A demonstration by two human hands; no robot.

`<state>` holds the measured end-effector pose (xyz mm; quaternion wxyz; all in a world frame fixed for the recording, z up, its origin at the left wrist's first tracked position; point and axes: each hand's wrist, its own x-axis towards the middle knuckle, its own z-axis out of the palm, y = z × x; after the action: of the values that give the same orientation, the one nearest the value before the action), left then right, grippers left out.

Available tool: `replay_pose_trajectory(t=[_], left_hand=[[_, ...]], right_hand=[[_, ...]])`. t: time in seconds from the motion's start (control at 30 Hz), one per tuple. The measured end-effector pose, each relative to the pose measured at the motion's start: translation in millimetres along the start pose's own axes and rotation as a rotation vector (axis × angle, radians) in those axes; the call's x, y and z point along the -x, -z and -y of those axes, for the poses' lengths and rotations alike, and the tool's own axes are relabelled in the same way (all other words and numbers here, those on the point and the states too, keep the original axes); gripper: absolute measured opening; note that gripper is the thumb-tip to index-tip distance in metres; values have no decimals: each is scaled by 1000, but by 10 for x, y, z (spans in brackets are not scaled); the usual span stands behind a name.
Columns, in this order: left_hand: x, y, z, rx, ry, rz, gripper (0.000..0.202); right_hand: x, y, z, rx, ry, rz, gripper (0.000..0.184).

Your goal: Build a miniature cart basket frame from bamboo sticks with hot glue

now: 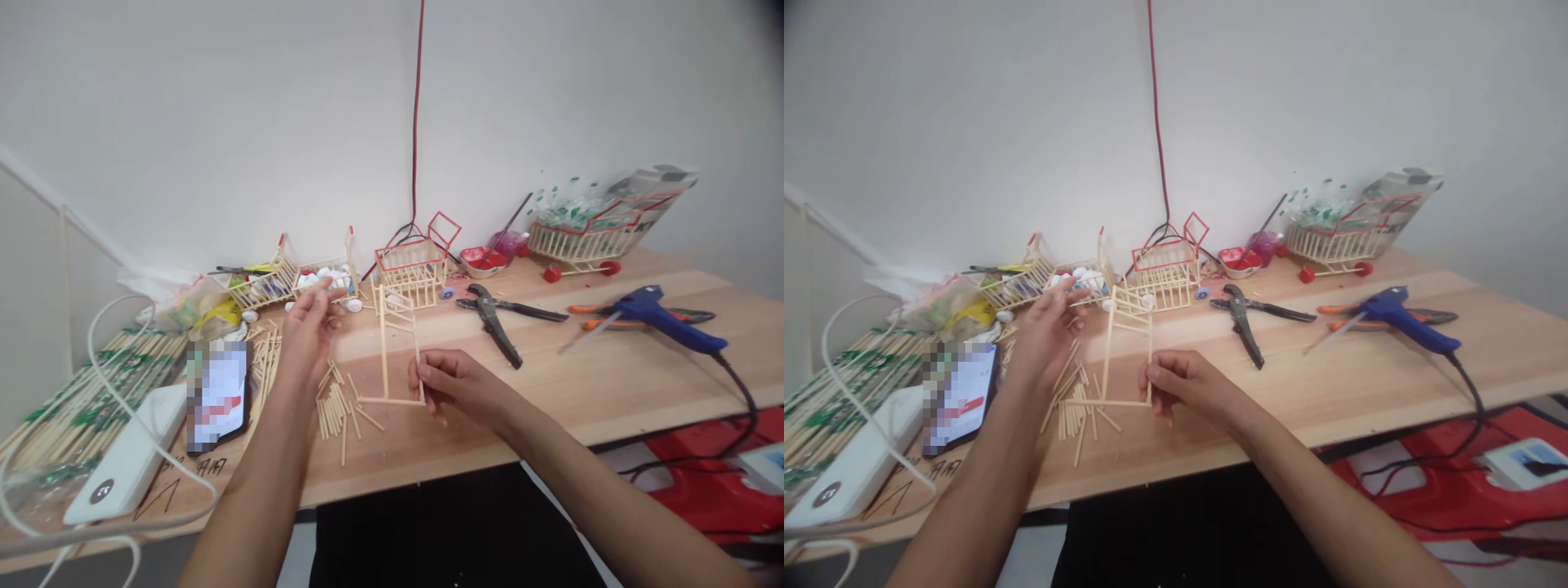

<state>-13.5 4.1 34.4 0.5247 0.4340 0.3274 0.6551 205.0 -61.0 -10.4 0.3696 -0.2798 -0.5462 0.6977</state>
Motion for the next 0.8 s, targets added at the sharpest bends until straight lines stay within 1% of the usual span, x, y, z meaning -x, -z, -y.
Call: replay_pose_trajectory(t=[0.1, 0.2, 0.23, 0.3, 0.43, 0.47, 0.53, 0.63, 0.73, 0.8], left_hand=[[69, -98, 48, -53, 36, 194, 41], [141, -189, 73, -151, 113, 378, 52], [163, -218, 73, -198, 140, 425, 53], [201, -271, 64, -301, 168, 492, 47], [240, -317, 57, -436, 137, 531, 16], [242, -311, 62, -449, 122, 545, 12], [245, -282, 79, -464, 121, 583, 20], [251, -233, 103, -448, 206, 633, 29], [255, -207, 96, -300, 295, 649, 30], [246, -200, 66, -157, 299, 604, 29]], right_hand=[[8, -4, 3, 52, -31, 73, 34], [11, -13, 11, 87, -54, 122, 35], [12, -16, 15, 94, -61, 131, 36], [15, -23, 23, 99, -62, 135, 36], [20, -28, 30, 95, -38, 110, 35], [20, -27, 30, 94, -31, 100, 35], [17, -25, 29, 75, -20, 70, 35], [8, -18, 24, 14, 6, 6, 33], [-6, -3, 12, -28, 33, -54, 31], [-15, 8, 1, -45, 41, -87, 31]])
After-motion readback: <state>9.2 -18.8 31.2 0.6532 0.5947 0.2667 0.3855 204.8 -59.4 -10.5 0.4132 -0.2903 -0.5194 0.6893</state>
